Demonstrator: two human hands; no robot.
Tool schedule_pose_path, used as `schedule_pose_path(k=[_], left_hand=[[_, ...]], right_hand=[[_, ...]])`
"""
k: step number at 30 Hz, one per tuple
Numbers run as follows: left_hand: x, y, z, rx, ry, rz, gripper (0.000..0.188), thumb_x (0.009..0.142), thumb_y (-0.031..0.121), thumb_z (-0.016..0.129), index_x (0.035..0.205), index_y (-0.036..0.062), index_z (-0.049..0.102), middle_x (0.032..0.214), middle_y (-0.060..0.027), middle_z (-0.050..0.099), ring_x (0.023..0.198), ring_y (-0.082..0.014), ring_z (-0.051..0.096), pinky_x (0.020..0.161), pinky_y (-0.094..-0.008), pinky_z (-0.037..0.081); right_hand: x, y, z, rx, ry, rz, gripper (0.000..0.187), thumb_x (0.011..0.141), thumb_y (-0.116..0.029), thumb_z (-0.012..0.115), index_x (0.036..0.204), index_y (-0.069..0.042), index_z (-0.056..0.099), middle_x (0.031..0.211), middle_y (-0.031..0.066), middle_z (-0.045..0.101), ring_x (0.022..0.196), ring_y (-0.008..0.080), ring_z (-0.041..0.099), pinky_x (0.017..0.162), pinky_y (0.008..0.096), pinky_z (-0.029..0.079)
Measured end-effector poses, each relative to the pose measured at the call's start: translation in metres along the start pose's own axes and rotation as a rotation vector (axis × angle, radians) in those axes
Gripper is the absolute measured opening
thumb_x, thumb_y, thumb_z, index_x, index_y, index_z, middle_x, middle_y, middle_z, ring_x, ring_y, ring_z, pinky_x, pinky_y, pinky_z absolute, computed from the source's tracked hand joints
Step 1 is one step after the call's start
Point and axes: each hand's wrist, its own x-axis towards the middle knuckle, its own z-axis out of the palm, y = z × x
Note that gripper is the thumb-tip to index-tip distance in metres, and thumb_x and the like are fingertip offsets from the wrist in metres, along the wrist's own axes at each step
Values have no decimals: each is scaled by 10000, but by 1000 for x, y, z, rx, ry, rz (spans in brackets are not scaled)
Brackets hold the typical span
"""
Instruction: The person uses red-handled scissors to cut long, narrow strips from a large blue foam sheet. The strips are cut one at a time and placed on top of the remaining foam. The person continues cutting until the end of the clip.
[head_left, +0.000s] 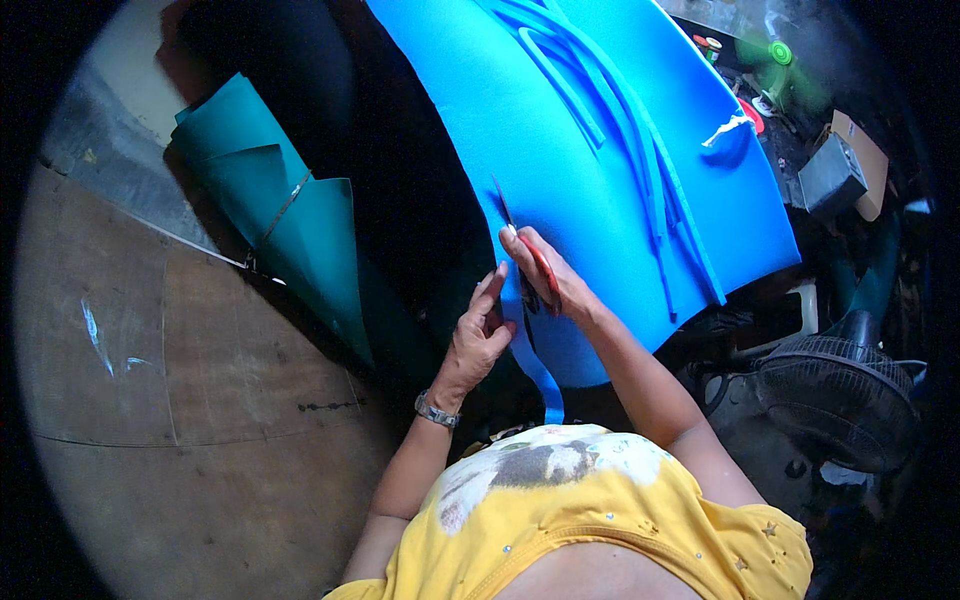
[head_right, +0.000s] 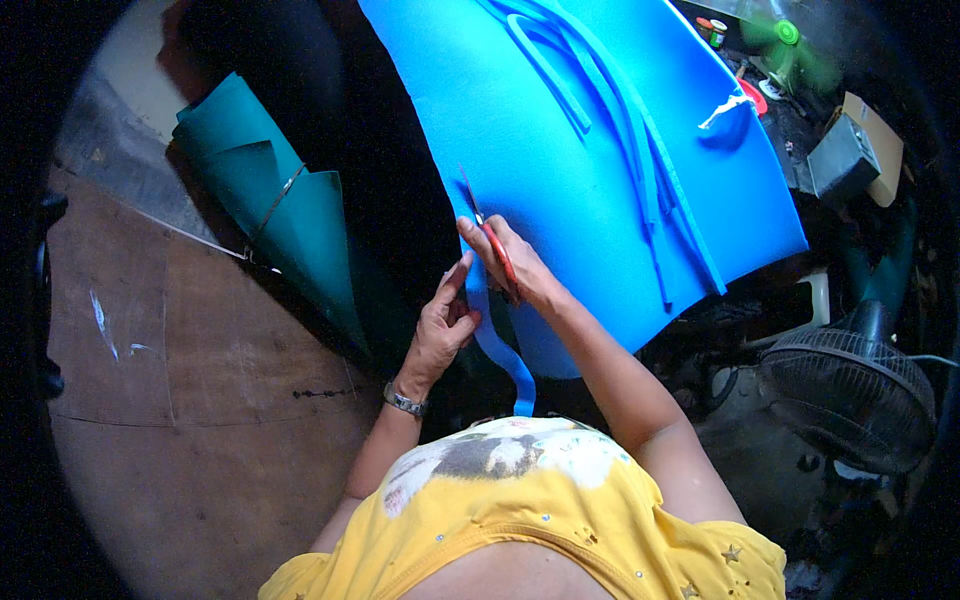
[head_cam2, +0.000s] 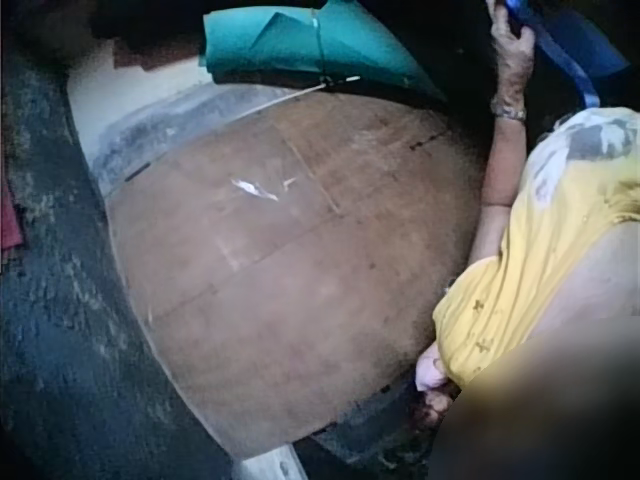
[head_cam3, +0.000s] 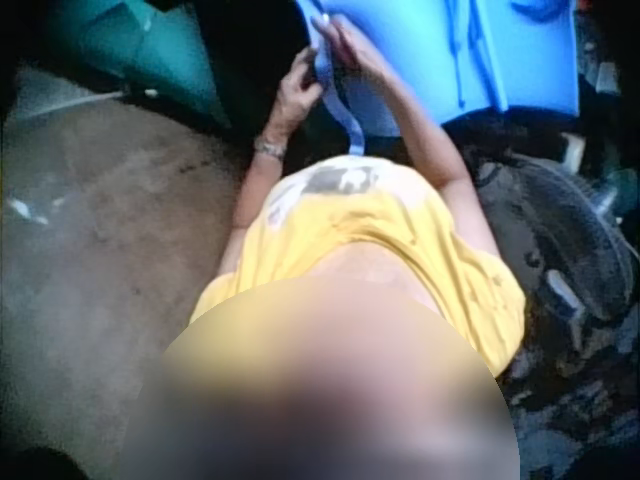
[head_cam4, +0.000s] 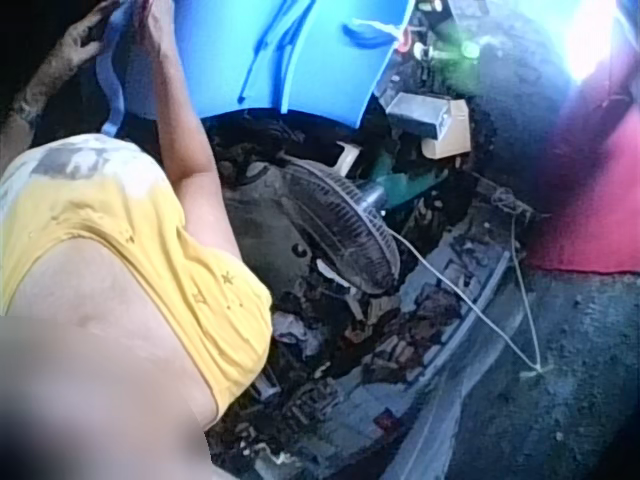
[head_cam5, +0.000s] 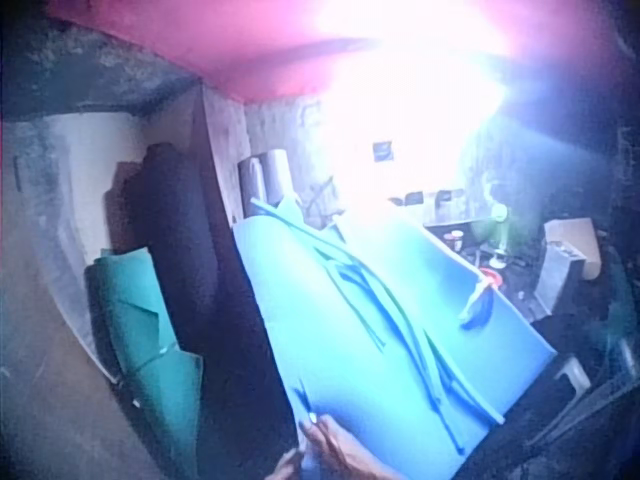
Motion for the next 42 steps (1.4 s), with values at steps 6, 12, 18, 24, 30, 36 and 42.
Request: schedule_pose_path(k=[6, 12, 18, 24, 30, 36, 42], left_hand=[[17, 4, -27, 151, 41, 76, 579, 870, 61, 606, 1417, 93, 417, 1124, -32, 570, 747, -66, 521, 649, -239, 459], [126, 23, -60, -90, 226, 260, 541, 935, 166, 556, 1442, 108, 376, 872, -29, 621, 695, -62, 541, 595, -212, 443], [140, 15, -68, -159, 131, 177, 684, 834, -10, 562, 1468, 99, 330, 1037, -22, 604, 732, -41, 522, 584, -176, 431], [133, 21, -63, -207, 135, 165, 748, 832, 0, 555, 1505, 121, 251, 791, 25, 557, 612, -31, 439, 537, -176, 370], [127, 26, -64, -218, 149, 139, 749, 834, 16, 563, 1506, 103, 244, 766, 38, 544, 617, -28, 422, 560, -178, 369], [126, 27, -63, -184, 137, 146, 746, 836, 24, 564, 1506, 110, 248, 726, 59, 490, 585, -19, 392, 519, -181, 340], [122, 31, -64, -50, 156, 104, 726, 839, 7, 556, 1499, 128, 281, 713, 74, 455, 551, -17, 357, 502, -183, 338]], right_hand=[[8, 3, 9, 24, 3, 49, 561, 890, -605, 542, 859, -46, 511, 577, 52, 509, 460, 137, 521, 400, 293, 402], [8, 7, 19, 77, 0, 74, 531, 889, -594, 556, 843, -67, 503, 585, 43, 499, 463, 126, 505, 407, 270, 405], [20, 8, 16, 60, -25, 83, 552, 895, -620, 516, 902, -67, 523, 656, 57, 526, 554, 136, 535, 469, 296, 436], [39, 2, 11, -15, -74, 99, 600, 900, -633, 481, 907, -34, 517, 661, 96, 531, 574, 170, 544, 524, 340, 444], [43, -5, 16, -57, -9, -33, 561, 939, -585, 453, 894, -29, 507, 642, 115, 525, 557, 192, 546, 522, 358, 443], [60, -9, 13, -144, 32, -55, 554, 938, -556, 482, 902, -4, 520, 677, 165, 568, 621, 240, 582, 586, 392, 461], [77, -15, 10, -159, 43, -191, 582, 943, -583, 439, 901, -9, 523, 663, 159, 571, 620, 236, 585, 580, 380, 457]])
